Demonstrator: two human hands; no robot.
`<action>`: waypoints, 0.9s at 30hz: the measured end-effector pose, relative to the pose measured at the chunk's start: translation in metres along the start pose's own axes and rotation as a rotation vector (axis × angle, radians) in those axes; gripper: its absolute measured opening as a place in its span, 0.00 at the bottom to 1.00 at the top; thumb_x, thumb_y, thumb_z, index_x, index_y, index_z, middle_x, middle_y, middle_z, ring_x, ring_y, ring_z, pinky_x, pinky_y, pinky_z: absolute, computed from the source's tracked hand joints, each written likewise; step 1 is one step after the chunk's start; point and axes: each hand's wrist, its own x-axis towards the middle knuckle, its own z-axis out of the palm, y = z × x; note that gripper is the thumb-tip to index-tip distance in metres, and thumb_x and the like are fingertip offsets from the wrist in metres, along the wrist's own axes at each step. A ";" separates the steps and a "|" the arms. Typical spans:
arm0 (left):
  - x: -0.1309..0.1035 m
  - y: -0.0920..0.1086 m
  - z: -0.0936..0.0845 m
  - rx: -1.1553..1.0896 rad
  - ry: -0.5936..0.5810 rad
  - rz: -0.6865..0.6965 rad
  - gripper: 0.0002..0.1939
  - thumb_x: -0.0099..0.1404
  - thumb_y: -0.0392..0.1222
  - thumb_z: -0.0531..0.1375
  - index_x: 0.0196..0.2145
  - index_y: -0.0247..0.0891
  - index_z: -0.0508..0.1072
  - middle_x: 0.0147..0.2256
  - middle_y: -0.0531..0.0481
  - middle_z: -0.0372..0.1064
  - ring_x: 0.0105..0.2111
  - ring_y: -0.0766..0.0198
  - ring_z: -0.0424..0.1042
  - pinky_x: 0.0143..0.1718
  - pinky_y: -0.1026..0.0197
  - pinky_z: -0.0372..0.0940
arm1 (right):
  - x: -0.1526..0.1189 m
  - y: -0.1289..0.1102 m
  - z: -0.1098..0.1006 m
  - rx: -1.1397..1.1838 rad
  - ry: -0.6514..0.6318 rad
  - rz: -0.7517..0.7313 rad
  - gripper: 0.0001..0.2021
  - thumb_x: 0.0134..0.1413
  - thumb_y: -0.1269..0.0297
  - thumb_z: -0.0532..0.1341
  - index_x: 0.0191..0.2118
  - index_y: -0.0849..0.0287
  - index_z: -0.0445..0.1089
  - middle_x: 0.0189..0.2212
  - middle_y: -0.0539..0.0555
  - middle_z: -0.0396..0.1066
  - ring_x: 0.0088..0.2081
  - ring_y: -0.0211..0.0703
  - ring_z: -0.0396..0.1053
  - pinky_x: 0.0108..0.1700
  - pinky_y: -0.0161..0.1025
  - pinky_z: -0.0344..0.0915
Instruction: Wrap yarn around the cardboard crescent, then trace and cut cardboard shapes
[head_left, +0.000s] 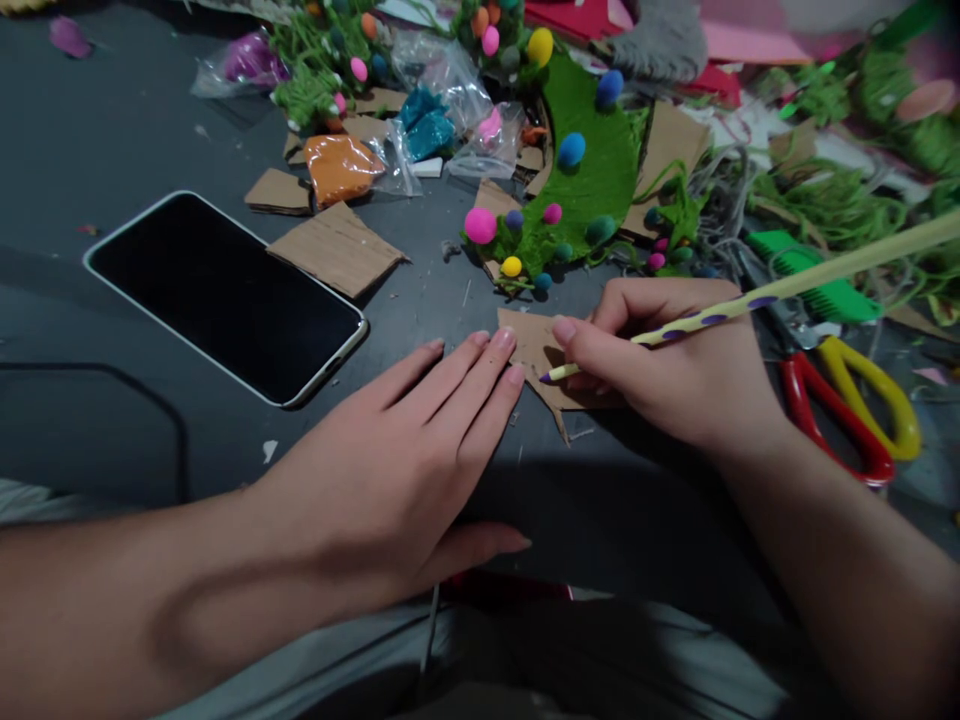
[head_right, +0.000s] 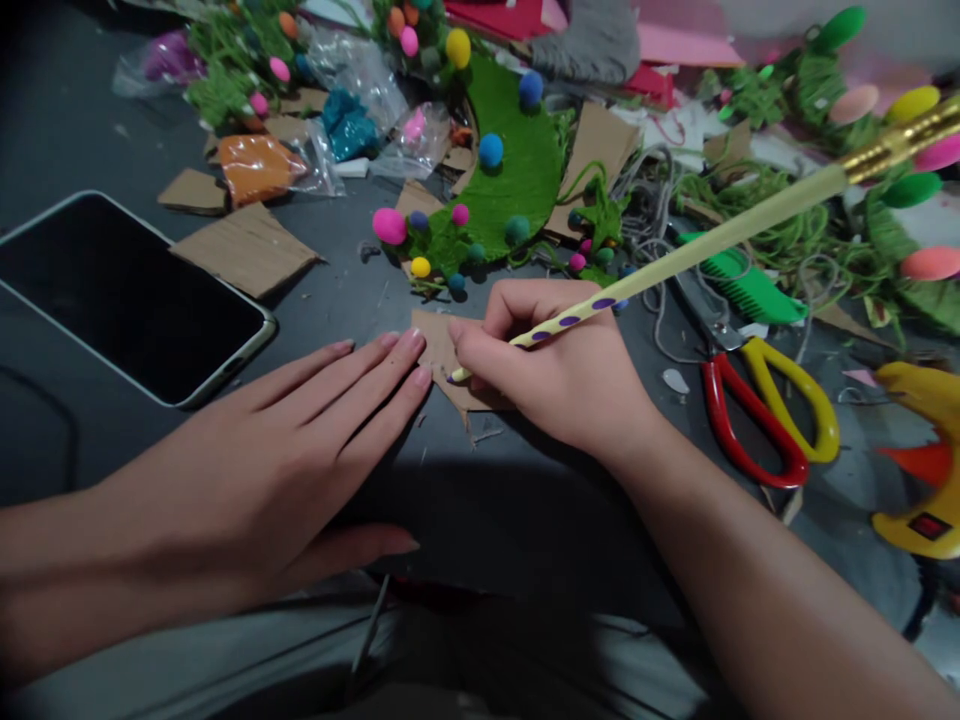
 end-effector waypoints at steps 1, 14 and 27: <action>0.000 0.000 0.000 0.002 0.000 0.001 0.48 0.71 0.65 0.55 0.71 0.19 0.57 0.72 0.25 0.45 0.71 0.33 0.54 0.69 0.36 0.56 | 0.000 0.000 0.000 0.013 -0.006 0.002 0.19 0.56 0.53 0.72 0.20 0.52 0.69 0.20 0.51 0.74 0.22 0.43 0.70 0.23 0.40 0.63; 0.001 -0.001 0.000 -0.016 0.021 -0.006 0.48 0.70 0.64 0.56 0.71 0.20 0.58 0.72 0.24 0.46 0.70 0.33 0.56 0.68 0.35 0.57 | -0.004 -0.004 -0.003 0.196 0.174 0.093 0.19 0.52 0.56 0.74 0.20 0.54 0.68 0.19 0.50 0.72 0.20 0.42 0.71 0.20 0.39 0.69; 0.008 -0.006 -0.002 -0.012 0.043 0.003 0.40 0.73 0.63 0.52 0.70 0.29 0.61 0.70 0.32 0.56 0.68 0.37 0.60 0.68 0.34 0.55 | -0.009 0.003 -0.008 -0.055 0.225 -0.071 0.17 0.56 0.62 0.71 0.20 0.57 0.70 0.17 0.50 0.73 0.20 0.36 0.70 0.23 0.33 0.62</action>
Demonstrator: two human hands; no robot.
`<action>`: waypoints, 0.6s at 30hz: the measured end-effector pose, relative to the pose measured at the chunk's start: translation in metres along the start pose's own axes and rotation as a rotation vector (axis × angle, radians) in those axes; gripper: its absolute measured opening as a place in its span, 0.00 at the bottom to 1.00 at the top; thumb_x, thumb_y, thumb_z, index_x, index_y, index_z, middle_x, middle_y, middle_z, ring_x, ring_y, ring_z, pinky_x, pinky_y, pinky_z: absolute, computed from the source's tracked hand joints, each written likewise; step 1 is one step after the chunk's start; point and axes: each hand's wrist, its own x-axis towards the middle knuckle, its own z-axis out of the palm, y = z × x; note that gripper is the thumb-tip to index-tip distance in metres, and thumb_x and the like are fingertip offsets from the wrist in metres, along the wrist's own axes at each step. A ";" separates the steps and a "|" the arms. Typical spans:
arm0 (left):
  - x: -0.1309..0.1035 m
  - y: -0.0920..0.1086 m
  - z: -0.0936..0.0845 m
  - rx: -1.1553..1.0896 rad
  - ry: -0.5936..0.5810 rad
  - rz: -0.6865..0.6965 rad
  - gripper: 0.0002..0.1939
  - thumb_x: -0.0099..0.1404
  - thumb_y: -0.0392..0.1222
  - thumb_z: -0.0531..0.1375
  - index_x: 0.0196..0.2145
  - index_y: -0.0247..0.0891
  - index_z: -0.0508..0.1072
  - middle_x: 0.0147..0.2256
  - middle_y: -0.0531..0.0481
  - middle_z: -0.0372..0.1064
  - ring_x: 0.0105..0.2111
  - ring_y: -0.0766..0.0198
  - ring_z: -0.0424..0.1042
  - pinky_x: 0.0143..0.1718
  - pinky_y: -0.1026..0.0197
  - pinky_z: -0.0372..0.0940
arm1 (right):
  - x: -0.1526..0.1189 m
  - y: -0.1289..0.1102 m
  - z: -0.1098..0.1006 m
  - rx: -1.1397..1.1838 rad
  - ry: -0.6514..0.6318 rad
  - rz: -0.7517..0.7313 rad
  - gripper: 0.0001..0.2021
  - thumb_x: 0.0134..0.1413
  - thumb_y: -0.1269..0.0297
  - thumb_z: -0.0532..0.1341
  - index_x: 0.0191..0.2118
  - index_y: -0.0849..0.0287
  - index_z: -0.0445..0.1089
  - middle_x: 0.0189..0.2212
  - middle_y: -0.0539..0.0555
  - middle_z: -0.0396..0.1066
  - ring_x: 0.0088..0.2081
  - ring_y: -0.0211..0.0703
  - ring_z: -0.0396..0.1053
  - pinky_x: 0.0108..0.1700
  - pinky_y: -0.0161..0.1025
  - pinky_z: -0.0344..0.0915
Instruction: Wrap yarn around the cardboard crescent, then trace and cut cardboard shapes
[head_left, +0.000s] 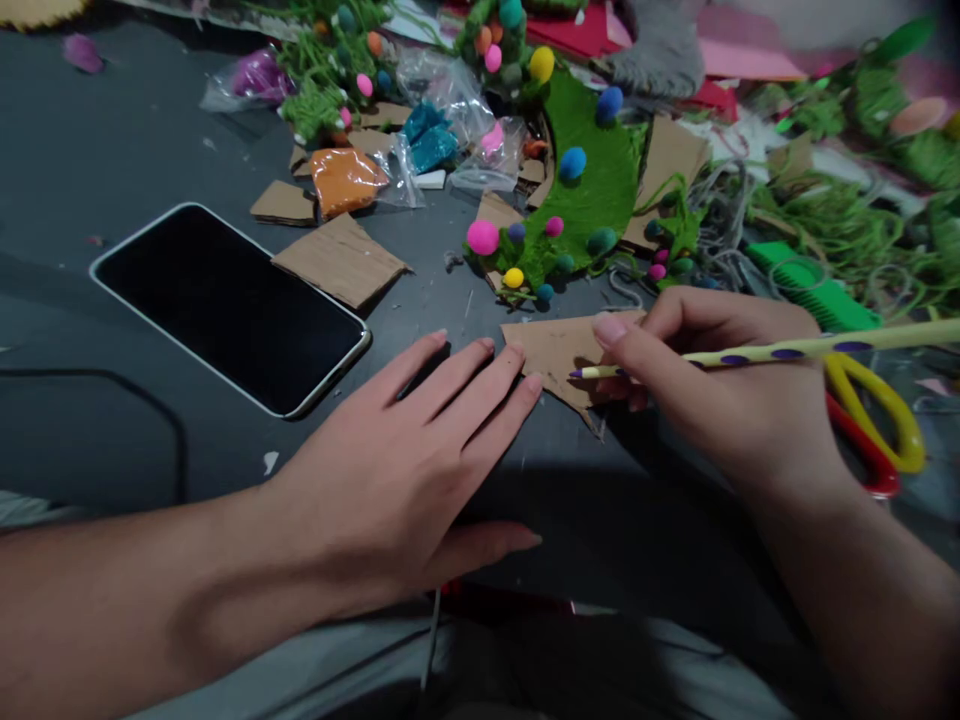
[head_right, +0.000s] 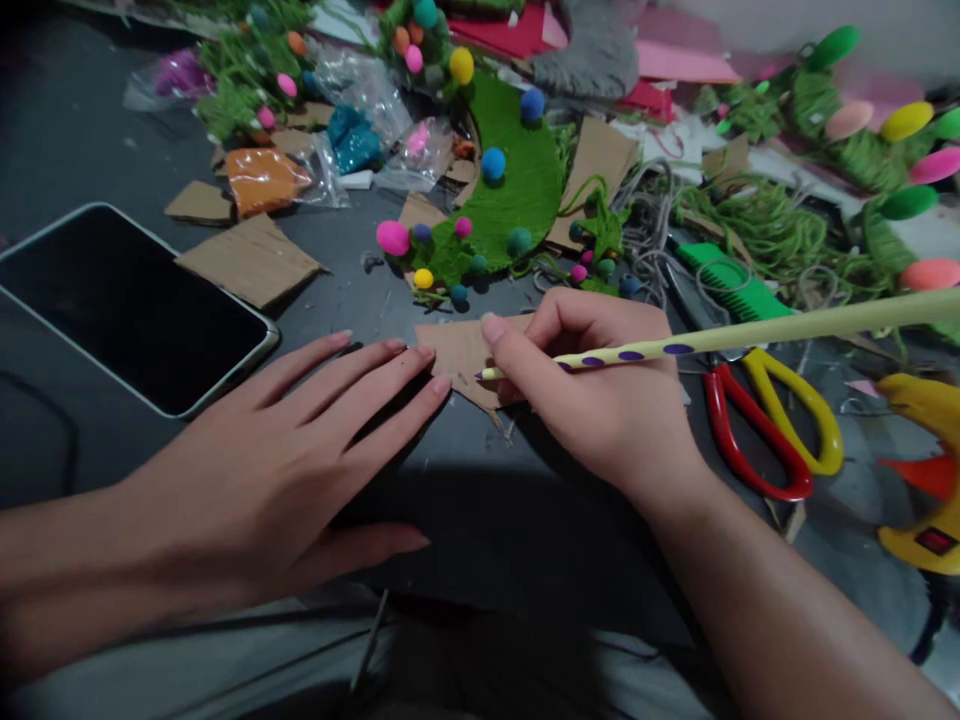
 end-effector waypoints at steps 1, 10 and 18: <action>0.000 0.000 0.000 -0.003 -0.005 0.002 0.40 0.73 0.63 0.52 0.70 0.29 0.61 0.71 0.32 0.55 0.68 0.37 0.60 0.69 0.35 0.56 | 0.000 0.002 0.001 -0.014 0.005 -0.012 0.17 0.55 0.62 0.72 0.20 0.57 0.69 0.17 0.49 0.73 0.20 0.37 0.70 0.22 0.33 0.62; -0.005 -0.001 0.002 -0.008 -0.016 0.009 0.40 0.74 0.61 0.52 0.72 0.29 0.59 0.73 0.32 0.50 0.70 0.37 0.57 0.68 0.36 0.57 | 0.000 0.007 0.007 0.023 0.044 0.027 0.16 0.53 0.72 0.69 0.19 0.56 0.67 0.16 0.48 0.73 0.20 0.40 0.74 0.21 0.33 0.64; -0.005 -0.001 0.003 -0.011 -0.006 0.015 0.39 0.74 0.60 0.52 0.71 0.28 0.59 0.73 0.31 0.49 0.70 0.36 0.57 0.68 0.35 0.57 | 0.002 0.009 0.007 0.100 0.092 0.044 0.16 0.54 0.72 0.68 0.19 0.56 0.66 0.16 0.47 0.72 0.20 0.39 0.75 0.20 0.30 0.64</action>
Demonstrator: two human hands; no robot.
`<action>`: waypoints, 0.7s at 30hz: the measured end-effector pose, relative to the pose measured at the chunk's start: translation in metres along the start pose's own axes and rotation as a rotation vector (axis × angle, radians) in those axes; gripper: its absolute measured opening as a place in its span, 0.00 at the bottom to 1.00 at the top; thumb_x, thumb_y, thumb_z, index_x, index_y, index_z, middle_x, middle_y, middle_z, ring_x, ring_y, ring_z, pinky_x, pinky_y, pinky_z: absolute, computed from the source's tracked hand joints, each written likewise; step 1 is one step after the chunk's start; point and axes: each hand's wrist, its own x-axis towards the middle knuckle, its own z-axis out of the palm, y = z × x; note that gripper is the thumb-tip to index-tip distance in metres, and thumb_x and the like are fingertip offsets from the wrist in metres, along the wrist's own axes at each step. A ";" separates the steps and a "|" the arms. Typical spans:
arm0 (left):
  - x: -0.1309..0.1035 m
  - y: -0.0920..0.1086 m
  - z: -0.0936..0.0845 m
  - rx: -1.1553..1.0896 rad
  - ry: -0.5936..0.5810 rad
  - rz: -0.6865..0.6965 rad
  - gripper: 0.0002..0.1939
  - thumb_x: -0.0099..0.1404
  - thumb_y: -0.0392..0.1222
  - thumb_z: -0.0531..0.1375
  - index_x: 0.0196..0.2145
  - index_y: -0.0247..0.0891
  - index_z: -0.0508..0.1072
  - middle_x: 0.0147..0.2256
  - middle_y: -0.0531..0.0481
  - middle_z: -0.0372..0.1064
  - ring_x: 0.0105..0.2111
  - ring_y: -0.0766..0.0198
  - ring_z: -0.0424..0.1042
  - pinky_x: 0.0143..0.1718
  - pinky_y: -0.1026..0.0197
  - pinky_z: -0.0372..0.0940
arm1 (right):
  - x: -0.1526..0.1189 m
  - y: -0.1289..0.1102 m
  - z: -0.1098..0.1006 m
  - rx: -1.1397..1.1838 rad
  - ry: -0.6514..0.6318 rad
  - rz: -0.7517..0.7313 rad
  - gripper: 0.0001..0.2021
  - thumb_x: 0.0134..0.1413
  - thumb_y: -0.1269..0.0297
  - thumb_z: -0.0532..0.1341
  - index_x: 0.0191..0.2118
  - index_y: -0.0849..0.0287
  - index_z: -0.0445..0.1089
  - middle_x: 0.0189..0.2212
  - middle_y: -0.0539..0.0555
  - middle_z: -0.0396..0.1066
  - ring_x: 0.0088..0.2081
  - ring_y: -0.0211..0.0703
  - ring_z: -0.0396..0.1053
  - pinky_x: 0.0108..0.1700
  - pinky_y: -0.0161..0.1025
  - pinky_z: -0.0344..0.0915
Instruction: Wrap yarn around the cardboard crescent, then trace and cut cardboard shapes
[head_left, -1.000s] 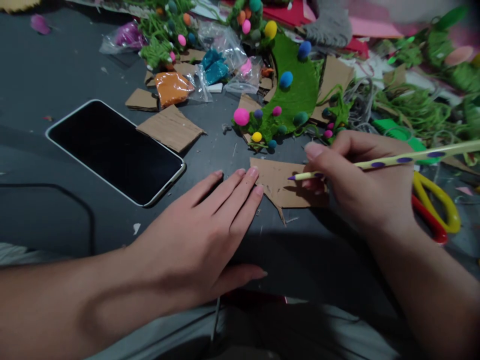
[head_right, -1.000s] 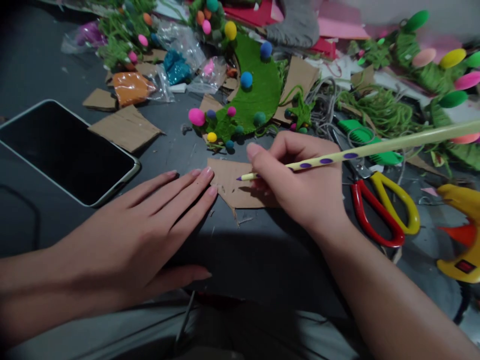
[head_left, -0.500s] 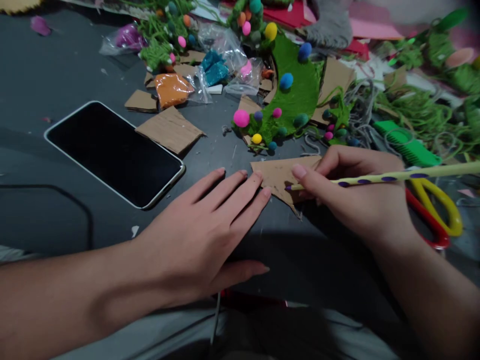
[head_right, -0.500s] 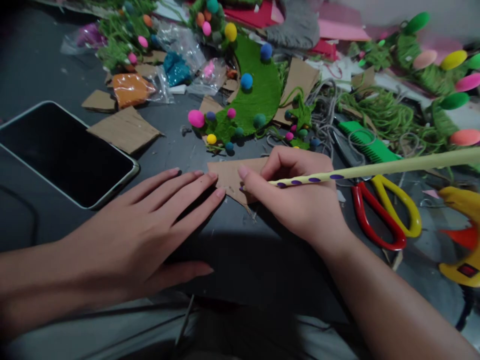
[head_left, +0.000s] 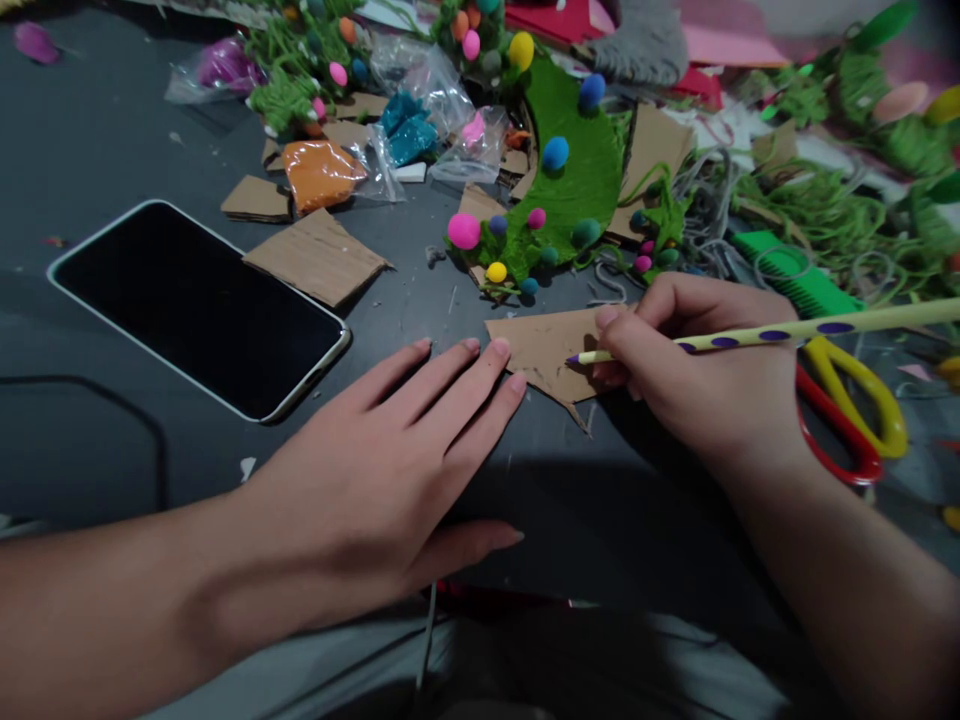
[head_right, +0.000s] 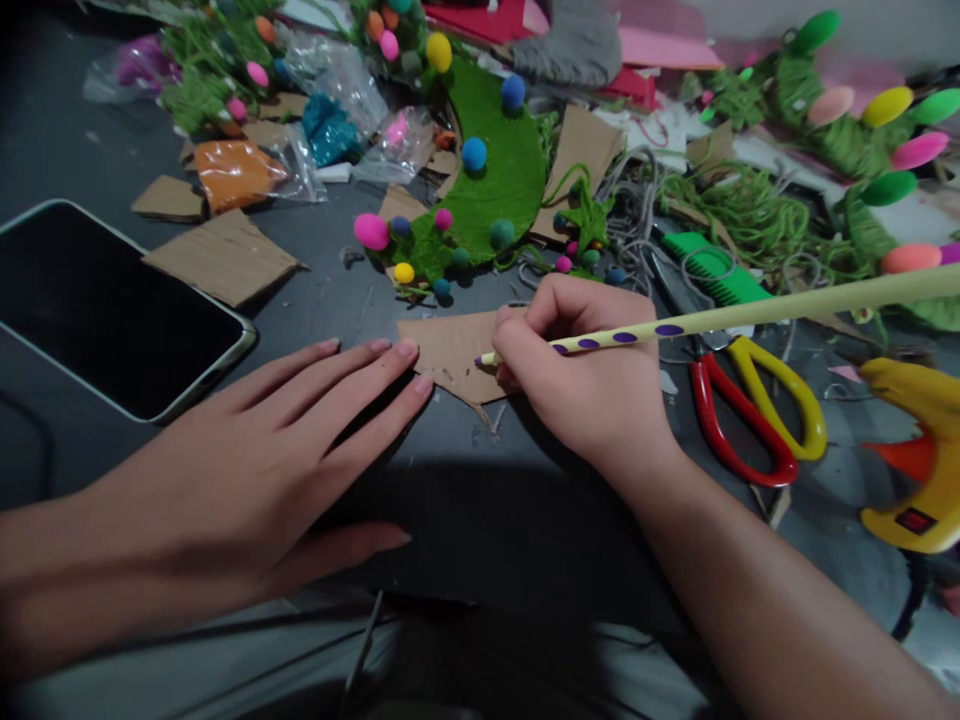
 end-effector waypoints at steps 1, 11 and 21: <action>0.000 0.000 0.000 0.001 0.003 0.001 0.39 0.74 0.60 0.53 0.71 0.28 0.59 0.73 0.31 0.49 0.70 0.36 0.57 0.68 0.35 0.57 | 0.000 0.000 0.000 -0.002 -0.004 -0.006 0.16 0.53 0.74 0.68 0.19 0.56 0.66 0.15 0.47 0.72 0.20 0.39 0.75 0.20 0.30 0.65; -0.001 0.000 -0.001 0.002 -0.005 -0.006 0.39 0.74 0.60 0.53 0.72 0.30 0.59 0.73 0.33 0.49 0.70 0.38 0.57 0.69 0.37 0.57 | -0.002 -0.002 0.002 -0.061 -0.042 -0.034 0.16 0.52 0.77 0.68 0.19 0.55 0.66 0.16 0.46 0.73 0.20 0.38 0.74 0.21 0.32 0.65; -0.001 0.000 0.000 0.011 -0.003 0.001 0.39 0.74 0.60 0.53 0.72 0.29 0.58 0.73 0.32 0.48 0.70 0.37 0.57 0.68 0.35 0.58 | -0.002 -0.005 0.001 -0.112 -0.065 -0.038 0.15 0.50 0.75 0.69 0.18 0.56 0.68 0.17 0.48 0.74 0.20 0.38 0.70 0.23 0.35 0.63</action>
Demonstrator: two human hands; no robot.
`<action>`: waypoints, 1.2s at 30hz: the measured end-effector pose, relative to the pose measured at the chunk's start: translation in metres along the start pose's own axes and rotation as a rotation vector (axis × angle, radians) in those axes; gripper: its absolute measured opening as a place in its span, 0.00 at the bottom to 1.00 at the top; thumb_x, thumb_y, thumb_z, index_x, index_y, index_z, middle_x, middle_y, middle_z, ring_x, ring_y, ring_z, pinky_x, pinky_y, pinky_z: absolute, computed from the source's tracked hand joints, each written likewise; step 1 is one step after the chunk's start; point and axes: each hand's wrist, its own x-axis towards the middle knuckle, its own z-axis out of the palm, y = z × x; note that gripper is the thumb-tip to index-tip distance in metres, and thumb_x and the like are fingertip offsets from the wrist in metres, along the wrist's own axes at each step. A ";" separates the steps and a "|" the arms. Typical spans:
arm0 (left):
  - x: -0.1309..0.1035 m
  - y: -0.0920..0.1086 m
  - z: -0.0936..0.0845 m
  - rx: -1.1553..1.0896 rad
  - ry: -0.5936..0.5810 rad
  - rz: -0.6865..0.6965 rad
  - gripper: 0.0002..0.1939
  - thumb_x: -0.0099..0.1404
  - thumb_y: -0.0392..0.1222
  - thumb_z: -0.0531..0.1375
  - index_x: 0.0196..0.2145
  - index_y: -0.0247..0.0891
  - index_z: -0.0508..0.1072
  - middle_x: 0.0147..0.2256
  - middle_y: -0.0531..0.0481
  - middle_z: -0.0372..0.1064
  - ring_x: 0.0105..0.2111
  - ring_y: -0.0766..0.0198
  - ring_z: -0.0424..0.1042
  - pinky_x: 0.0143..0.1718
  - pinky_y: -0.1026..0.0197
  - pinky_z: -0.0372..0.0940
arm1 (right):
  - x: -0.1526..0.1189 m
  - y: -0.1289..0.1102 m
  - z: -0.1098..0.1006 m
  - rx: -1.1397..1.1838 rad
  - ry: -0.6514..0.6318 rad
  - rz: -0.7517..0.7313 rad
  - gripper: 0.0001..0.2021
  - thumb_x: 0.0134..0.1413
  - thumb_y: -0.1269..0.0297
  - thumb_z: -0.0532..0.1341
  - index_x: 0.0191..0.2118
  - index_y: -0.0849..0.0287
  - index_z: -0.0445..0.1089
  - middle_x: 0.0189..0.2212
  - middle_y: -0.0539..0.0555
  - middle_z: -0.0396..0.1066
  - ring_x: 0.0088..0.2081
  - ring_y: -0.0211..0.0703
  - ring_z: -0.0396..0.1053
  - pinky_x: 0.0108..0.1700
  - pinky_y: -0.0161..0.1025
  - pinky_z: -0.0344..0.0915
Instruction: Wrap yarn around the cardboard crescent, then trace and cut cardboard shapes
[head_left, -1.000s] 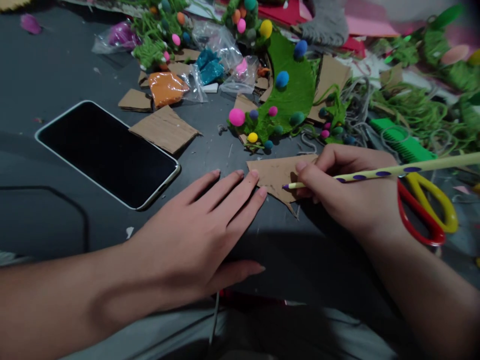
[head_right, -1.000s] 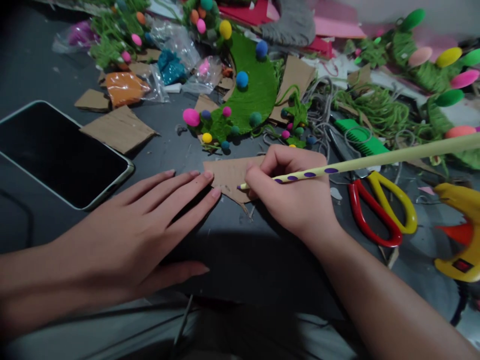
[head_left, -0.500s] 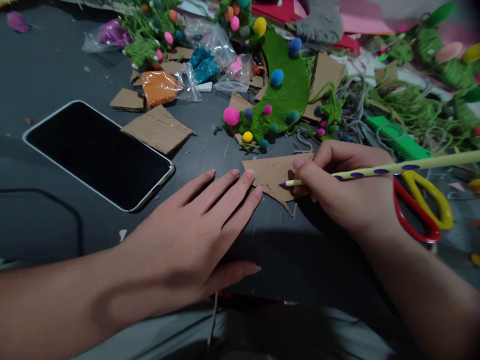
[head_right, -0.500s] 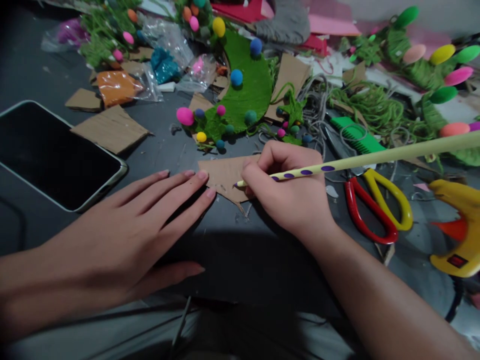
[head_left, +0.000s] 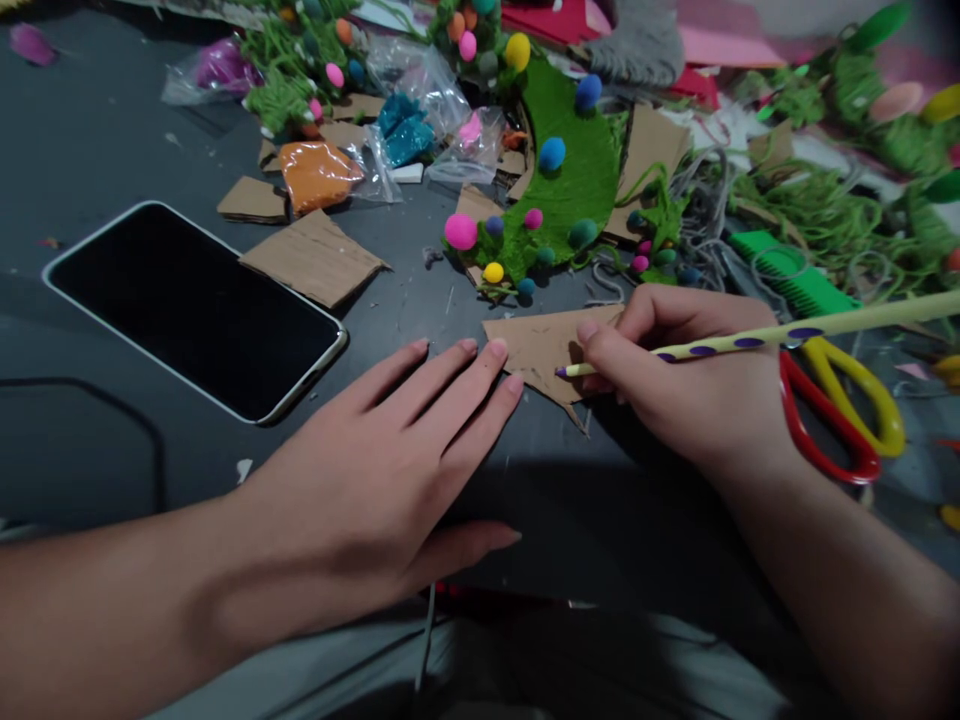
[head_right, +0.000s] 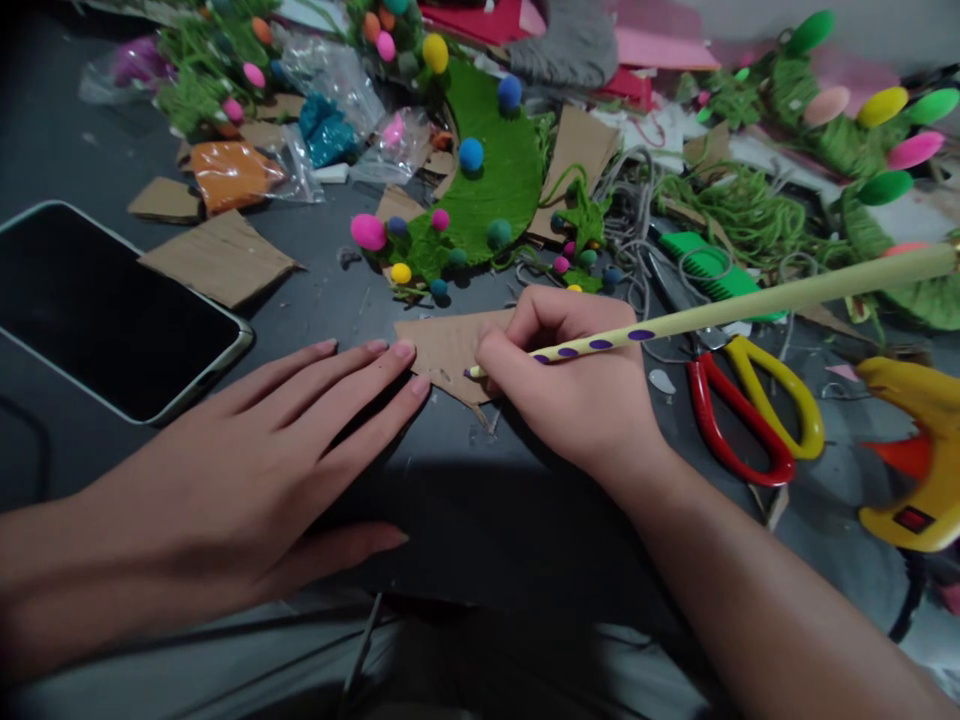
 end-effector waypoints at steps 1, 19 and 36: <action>0.000 0.000 0.000 -0.002 -0.001 0.002 0.39 0.74 0.60 0.53 0.72 0.28 0.58 0.73 0.32 0.48 0.70 0.37 0.57 0.68 0.35 0.58 | 0.000 0.000 0.000 -0.005 -0.004 -0.011 0.16 0.50 0.75 0.69 0.18 0.56 0.67 0.16 0.47 0.73 0.19 0.37 0.69 0.23 0.34 0.62; 0.001 0.005 -0.003 -0.034 -0.016 -0.040 0.38 0.73 0.56 0.57 0.71 0.30 0.60 0.73 0.34 0.49 0.71 0.39 0.56 0.70 0.37 0.55 | 0.000 -0.004 -0.001 -0.039 -0.012 -0.004 0.16 0.49 0.74 0.69 0.17 0.55 0.68 0.16 0.47 0.73 0.19 0.37 0.67 0.22 0.35 0.59; 0.001 0.001 -0.003 -0.021 -0.023 -0.010 0.38 0.74 0.59 0.54 0.71 0.29 0.60 0.73 0.32 0.49 0.70 0.36 0.57 0.68 0.35 0.58 | 0.000 -0.002 -0.002 -0.010 -0.022 0.002 0.16 0.51 0.74 0.69 0.18 0.54 0.68 0.16 0.47 0.73 0.19 0.39 0.69 0.23 0.37 0.60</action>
